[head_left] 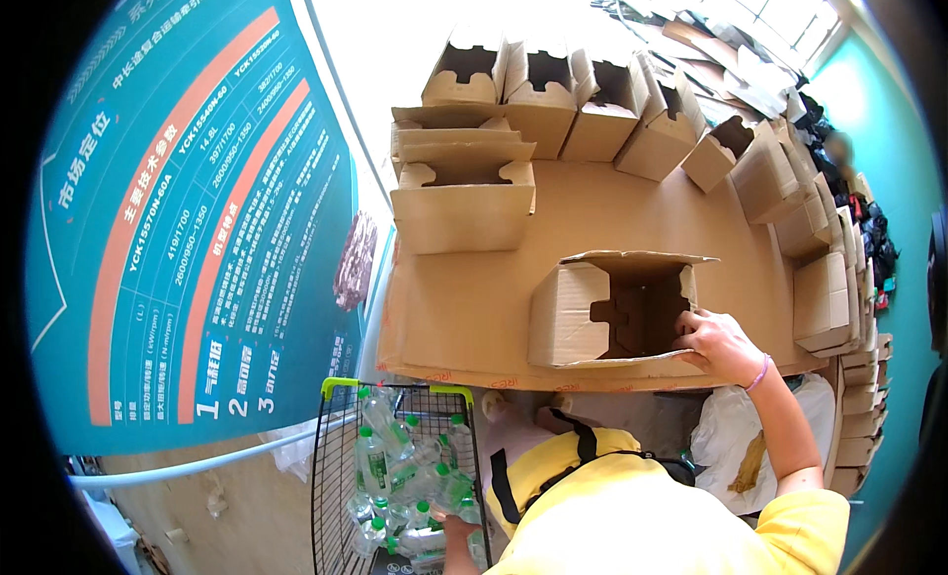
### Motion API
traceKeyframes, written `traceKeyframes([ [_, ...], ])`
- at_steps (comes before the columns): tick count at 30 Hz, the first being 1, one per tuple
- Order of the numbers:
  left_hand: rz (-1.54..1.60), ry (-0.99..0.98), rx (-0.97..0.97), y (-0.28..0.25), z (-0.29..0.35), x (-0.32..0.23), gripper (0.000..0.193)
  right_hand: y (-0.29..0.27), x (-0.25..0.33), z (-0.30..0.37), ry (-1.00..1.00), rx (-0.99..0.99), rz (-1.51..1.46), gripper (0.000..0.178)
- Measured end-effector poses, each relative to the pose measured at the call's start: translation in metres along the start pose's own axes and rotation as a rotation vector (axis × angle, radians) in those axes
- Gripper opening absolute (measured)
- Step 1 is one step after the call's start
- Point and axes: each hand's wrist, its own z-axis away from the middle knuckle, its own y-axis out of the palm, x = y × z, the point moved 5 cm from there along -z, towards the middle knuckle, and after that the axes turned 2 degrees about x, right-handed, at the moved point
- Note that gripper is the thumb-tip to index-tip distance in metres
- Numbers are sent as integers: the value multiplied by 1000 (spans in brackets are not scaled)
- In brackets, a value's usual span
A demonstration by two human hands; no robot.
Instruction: The person places plastic bottles into cardboard inserts and folds the tops of the inserts closed, handling them one at a time and placing them in a row on a table.
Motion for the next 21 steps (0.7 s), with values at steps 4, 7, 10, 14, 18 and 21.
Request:
traceKeyframes([
  [4,101,-11,-104,-7,14,-8,81,0,1,2,-32,-5,20,12],
  [7,221,41,-188,-7,19,-6,82,1,1,5,-25,6,13,12],
  [10,339,98,-251,-3,28,3,83,3,-1,8,-41,-3,14,10],
  [14,378,139,-357,-6,33,19,79,4,-1,8,-120,-48,44,9],
  [18,957,397,-89,-54,42,16,52,10,-1,8,-143,1,27,8],
  [21,1454,478,-464,-158,110,-3,33,5,0,9,-172,-29,17,8],
])
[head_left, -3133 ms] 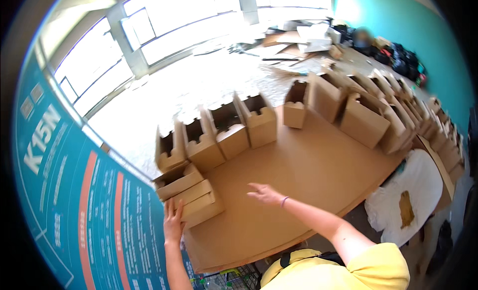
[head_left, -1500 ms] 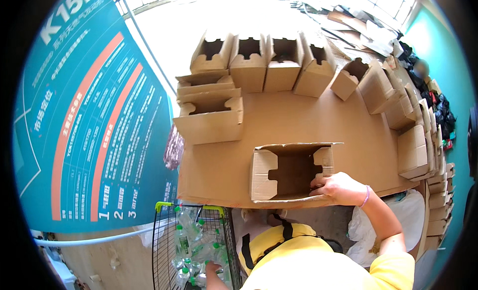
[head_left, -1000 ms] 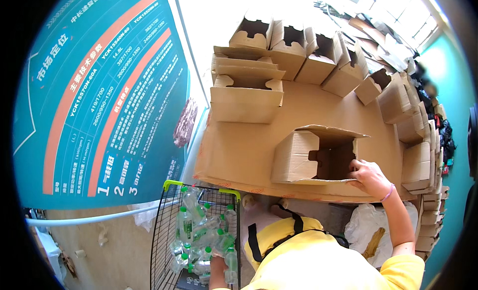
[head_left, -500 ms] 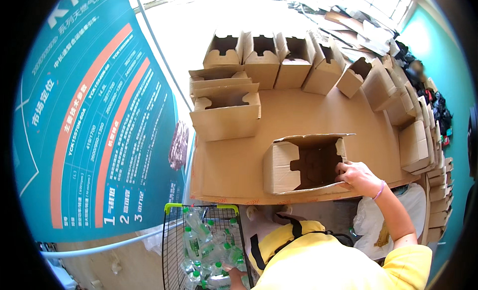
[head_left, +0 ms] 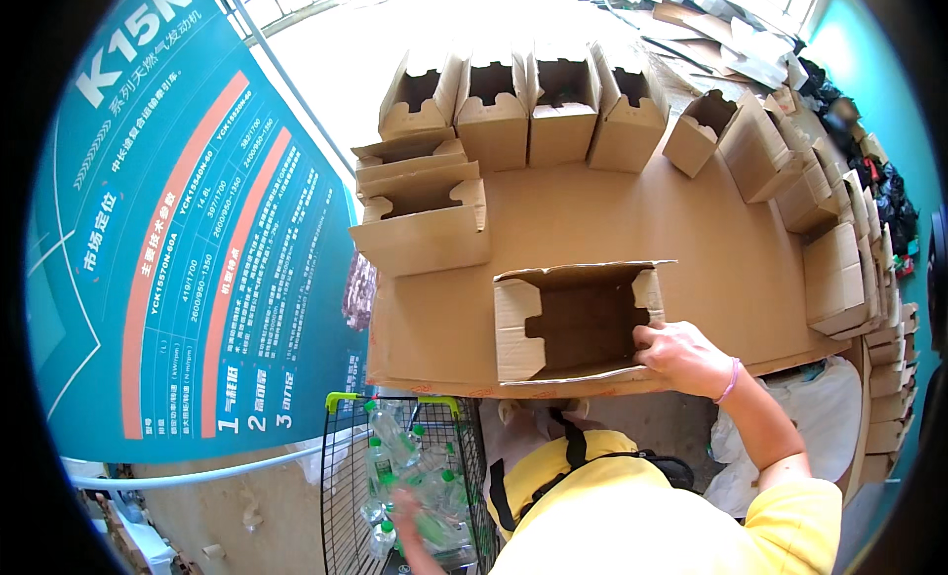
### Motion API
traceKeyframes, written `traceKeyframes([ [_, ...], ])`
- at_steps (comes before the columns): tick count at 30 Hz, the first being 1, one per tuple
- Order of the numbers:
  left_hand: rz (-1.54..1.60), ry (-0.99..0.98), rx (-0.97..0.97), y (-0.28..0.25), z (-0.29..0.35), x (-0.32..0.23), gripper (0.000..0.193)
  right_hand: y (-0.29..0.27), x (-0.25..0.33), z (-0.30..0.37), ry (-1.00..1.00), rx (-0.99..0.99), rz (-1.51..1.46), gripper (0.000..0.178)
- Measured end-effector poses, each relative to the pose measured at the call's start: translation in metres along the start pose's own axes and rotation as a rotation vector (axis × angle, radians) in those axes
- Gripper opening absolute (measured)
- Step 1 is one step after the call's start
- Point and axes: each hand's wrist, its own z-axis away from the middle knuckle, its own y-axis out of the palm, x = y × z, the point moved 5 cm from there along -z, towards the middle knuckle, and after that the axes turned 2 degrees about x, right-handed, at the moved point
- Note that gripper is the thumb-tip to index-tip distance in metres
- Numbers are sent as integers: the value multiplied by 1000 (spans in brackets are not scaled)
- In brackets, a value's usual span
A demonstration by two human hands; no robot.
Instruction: The person places plastic bottles into cardboard inserts and folds the tops of the inserts closed, handling them one at a time and placing them in a row on a table.
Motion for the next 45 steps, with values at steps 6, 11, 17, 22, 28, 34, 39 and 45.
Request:
traceKeyframes([
  [6,474,805,171,146,68,-324,75,1,-8,9,-16,-252,-107,20],
  [11,547,983,771,343,152,-446,92,1,-14,21,11,-410,-222,19],
  [17,-955,991,1193,526,175,-399,72,4,-24,31,46,-545,-301,17],
  [22,-1675,858,1374,563,110,-333,76,12,-24,24,-3,-576,-253,10],
  [28,-2264,982,1303,608,102,-291,61,14,-15,21,-27,-505,-236,4],
  [34,-2036,1141,1002,612,58,-270,17,10,-15,16,-29,-530,-224,7],
  [39,-1809,1154,1205,584,79,-316,29,5,-16,13,-17,-560,-258,10],
  [45,-707,1229,717,425,138,-449,35,-1,-21,14,73,-569,-329,11],
])
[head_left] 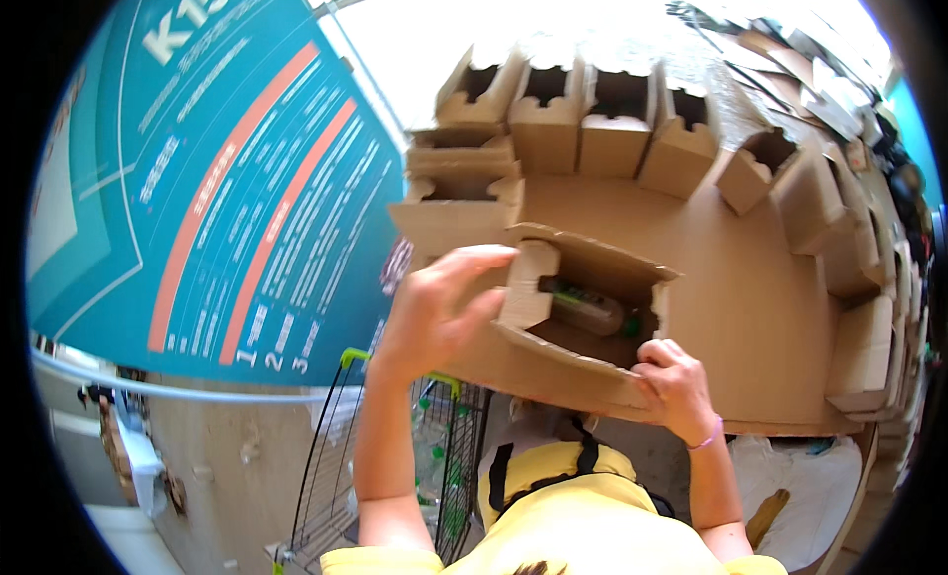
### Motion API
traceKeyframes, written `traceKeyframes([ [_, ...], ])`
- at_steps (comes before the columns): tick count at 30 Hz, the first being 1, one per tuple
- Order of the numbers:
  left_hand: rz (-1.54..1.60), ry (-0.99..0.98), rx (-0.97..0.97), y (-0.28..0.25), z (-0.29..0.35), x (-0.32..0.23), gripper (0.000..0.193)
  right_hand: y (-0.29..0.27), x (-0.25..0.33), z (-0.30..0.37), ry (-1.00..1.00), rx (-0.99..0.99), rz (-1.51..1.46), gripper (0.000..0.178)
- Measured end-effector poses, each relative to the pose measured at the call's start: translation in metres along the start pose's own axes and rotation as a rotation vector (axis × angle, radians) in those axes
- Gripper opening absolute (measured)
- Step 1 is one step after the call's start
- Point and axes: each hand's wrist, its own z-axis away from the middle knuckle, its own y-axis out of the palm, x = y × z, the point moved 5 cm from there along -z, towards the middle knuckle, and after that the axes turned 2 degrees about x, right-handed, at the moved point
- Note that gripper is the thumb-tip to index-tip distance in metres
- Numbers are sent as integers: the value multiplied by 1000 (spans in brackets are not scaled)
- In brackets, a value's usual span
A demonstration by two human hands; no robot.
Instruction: The person places plastic bottles into cardboard inserts and folds the tops of the inserts closed, handling them one at a time and placing them in a row on a table.
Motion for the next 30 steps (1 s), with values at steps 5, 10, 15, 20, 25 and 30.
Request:
traceKeyframes([
  [5,-61,-769,-393,-68,219,166,31,0,10,-6,77,10,-37,8],
  [10,-334,-1321,-36,-4,466,335,40,6,17,-14,119,35,20,10],
  [15,-577,-1690,-70,46,516,360,72,5,24,-12,200,73,141,10],
  [20,-308,-1779,-88,62,588,390,96,8,32,-16,215,62,186,10],
  [25,-609,-1683,-173,64,573,395,89,10,34,-22,225,80,215,10],
  [30,-434,-1578,-286,63,549,373,88,13,34,-23,196,80,214,12],
])
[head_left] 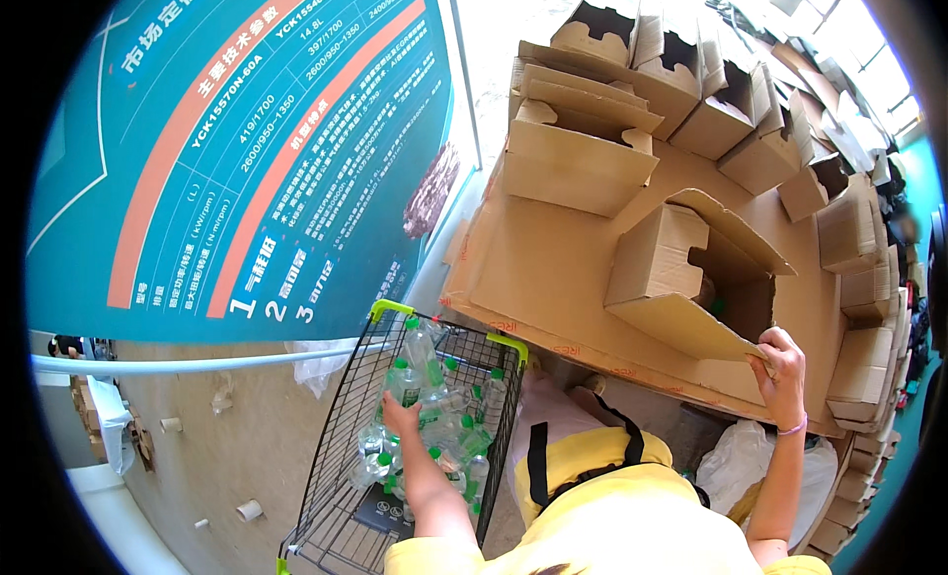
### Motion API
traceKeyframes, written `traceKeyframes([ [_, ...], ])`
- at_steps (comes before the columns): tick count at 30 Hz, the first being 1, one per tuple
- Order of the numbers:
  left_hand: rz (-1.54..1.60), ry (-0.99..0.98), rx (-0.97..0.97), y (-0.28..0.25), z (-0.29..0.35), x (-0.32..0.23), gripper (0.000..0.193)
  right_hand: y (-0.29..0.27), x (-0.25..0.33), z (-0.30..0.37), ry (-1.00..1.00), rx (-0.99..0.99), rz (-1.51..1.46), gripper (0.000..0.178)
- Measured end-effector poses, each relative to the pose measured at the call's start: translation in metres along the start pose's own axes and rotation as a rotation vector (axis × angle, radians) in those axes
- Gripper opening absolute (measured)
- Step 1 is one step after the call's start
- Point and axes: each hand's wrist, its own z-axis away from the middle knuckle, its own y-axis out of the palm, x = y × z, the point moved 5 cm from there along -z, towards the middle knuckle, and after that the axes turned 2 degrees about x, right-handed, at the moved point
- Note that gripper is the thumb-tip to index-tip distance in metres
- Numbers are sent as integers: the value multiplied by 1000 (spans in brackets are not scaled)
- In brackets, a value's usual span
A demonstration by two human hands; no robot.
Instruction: The person places plastic bottles into cardboard inserts and folds the tops of the inserts closed, handling them one at a time and placing them in a row on a table.
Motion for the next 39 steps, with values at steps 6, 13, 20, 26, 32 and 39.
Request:
traceKeyframes([
  [6,682,125,-258,-20,17,-5,66,-1,0,3,-56,10,5,14],
  [13,1996,405,132,-181,81,-195,58,-1,-14,13,-71,-79,-6,12],
  [20,1888,1379,572,-300,236,-431,85,-5,-29,23,-50,-250,-85,13],
  [26,468,1768,553,-241,349,-573,72,-2,-41,31,-24,-336,-104,11],
  [32,-773,1753,740,-91,352,-601,82,-1,-39,27,-94,-358,-157,13],
  [39,-871,1603,1021,-56,349,-595,56,1,-49,31,-151,-294,-221,11],
])
